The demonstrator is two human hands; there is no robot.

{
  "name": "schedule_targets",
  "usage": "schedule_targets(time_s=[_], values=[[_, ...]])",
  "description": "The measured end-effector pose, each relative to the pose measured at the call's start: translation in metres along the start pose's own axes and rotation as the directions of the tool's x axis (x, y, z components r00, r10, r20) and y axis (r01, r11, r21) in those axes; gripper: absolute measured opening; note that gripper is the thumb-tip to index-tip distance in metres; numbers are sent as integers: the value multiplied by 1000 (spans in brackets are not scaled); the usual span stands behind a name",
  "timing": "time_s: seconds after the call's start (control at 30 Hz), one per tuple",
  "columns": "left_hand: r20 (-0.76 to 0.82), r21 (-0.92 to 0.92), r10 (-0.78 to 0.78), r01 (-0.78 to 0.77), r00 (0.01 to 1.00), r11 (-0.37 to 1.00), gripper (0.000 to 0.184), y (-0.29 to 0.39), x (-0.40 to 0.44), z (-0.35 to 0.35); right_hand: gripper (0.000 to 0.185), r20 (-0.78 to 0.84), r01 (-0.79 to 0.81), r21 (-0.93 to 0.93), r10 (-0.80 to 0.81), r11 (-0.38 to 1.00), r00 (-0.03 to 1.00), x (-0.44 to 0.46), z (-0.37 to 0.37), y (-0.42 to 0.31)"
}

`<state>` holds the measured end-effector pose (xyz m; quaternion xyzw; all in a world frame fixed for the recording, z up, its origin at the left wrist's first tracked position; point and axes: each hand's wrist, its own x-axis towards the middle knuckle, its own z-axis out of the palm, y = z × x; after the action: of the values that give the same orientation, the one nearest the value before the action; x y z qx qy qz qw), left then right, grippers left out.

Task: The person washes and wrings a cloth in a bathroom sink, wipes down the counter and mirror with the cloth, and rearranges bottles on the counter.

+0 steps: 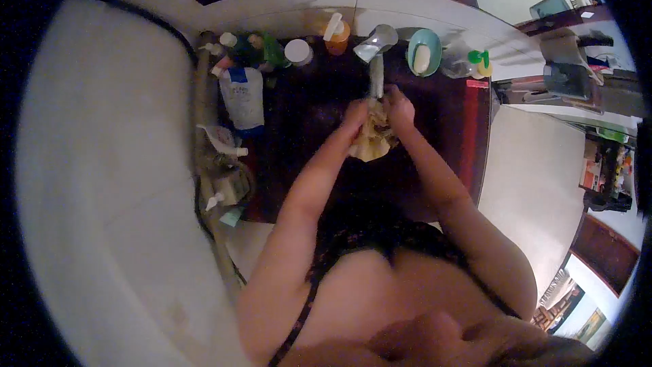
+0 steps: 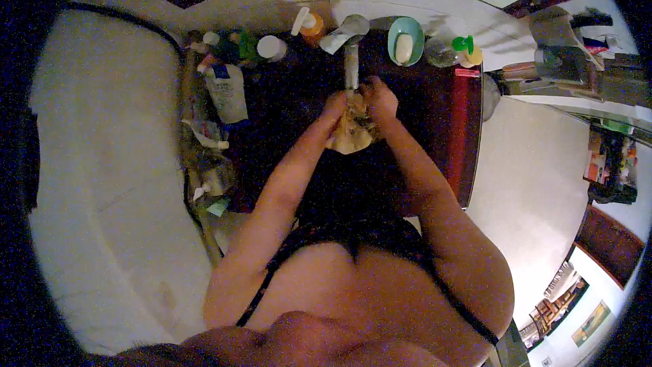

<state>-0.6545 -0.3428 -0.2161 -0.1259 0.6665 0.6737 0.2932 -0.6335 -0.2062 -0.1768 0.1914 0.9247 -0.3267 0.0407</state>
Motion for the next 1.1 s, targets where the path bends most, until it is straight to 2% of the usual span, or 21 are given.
schedule_targets(time_s=[0.07, 0.1, 0.13, 0.17, 0.2, 0.23, 0.3, 0.33, 0.37, 0.43, 0.47, 0.53, 0.67, 0.73, 0.83, 0.87, 0.9, 0.97, 1.03, 1.07, 1.1], values=[[24, 164, 29, -32, 999, 986, 53, 0, 3, -7, 32, -159, 581, -359, -661, 731, 733, 2, -5, 9], [32, 216, 35, -41, 999, 975, 56, -5, 8, -10, 39, -147, 678, -243, -717, 694, 681, 6, -6, 9], [76, 50, -119, 115, 990, 992, 61, -10, 19, -19, 39, -145, 677, -246, -716, 694, 682, 7, -4, 8], [146, -108, -261, 278, 954, 954, 67, -15, 26, -25, 36, 95, 387, 280, -426, 879, 900, 5, -2, 5], [151, -110, -263, 280, 953, 954, 67, -2, 13, -24, 32, 461, -144, 605, -196, 783, 866, 2, 0, 1], [184, -192, -248, 282, 951, 940, 69, 30, -11, -23, 32, 459, -143, 604, -196, 784, 866, 0, -4, -12], [293, -305, -258, 345, 921, 888, 60, 67, -29, -30, 37, 588, 77, -18, -51, 997, 807, -3, -29, -56], [289, -305, -253, 340, 923, 890, 60, 53, -24, -31, 39, 607, 202, -336, 48, 920, 793, -3, -34, -66], [311, -352, -182, 291, 933, 890, 58, 26, -17, -31, 39, 606, 205, -332, 42, 921, 795, -1, -28, -59], [331, -397, -110, 244, 937, 885, 57, 5, -19, -29, 44, 223, 159, 143, -188, 977, 957, 9, -11, -28], [366, -363, -77, 218, 927, 906, 56, 1, -27, -28, 44, 222, 159, 142, -188, 977, 957, 12, -5, -19], [401, -331, -42, 188, 915, 925, 59, -5, -32, -26, 41, 240, -60, 659, -133, 749, 962, 17, 1, -6], [249, -525, 122, 28, 961, 850, 56, 7, -51, -21, 36, 163, 101, 278, -150, 955, 975, 11, -22, -4], [221, -565, 99, 44, 970, 824, 55, 4, -52, -17, 32, 331, -185, 590, -27, 786, 943, 10, -13, 12], [30, -843, 150, -56, 988, 535, 39, -27, -24, -3, 36, 257, -161, 847, -125, 507, 958, -8, -10, -2], [-28, -916, -15, -19, 1000, 401, 31, -29, -17, 1, 36, 256, -161, 847, -124, 507, 959, -15, -7, -4], [-60, -967, -188, -11, 980, 253, 22, -37, -7, 3, 39, 207, 8, 686, -205, 727, 957, -22, -4, -6], [-34, -933, -131, 16, 991, 359, 14, -64, 31, 1, 41, 187, 188, 459, -301, 868, 935, -35, 5, -14], [12, -885, -86, 51, 996, 462, 12, -59, 26, 12, 37, -105, 550, 86, -541, 831, 834, -50, 10, -26], [-121, -533, 136, -180, 983, 827, 16, -23, -3, 25, 37, -106, 547, 85, -539, 833, 836, -46, 10, -35], [-120, -286, 265, -289, 957, 914, 18, -13, -10, 32, 36, -85, 251, 35, -247, 967, 965, -32, 8, -44]])
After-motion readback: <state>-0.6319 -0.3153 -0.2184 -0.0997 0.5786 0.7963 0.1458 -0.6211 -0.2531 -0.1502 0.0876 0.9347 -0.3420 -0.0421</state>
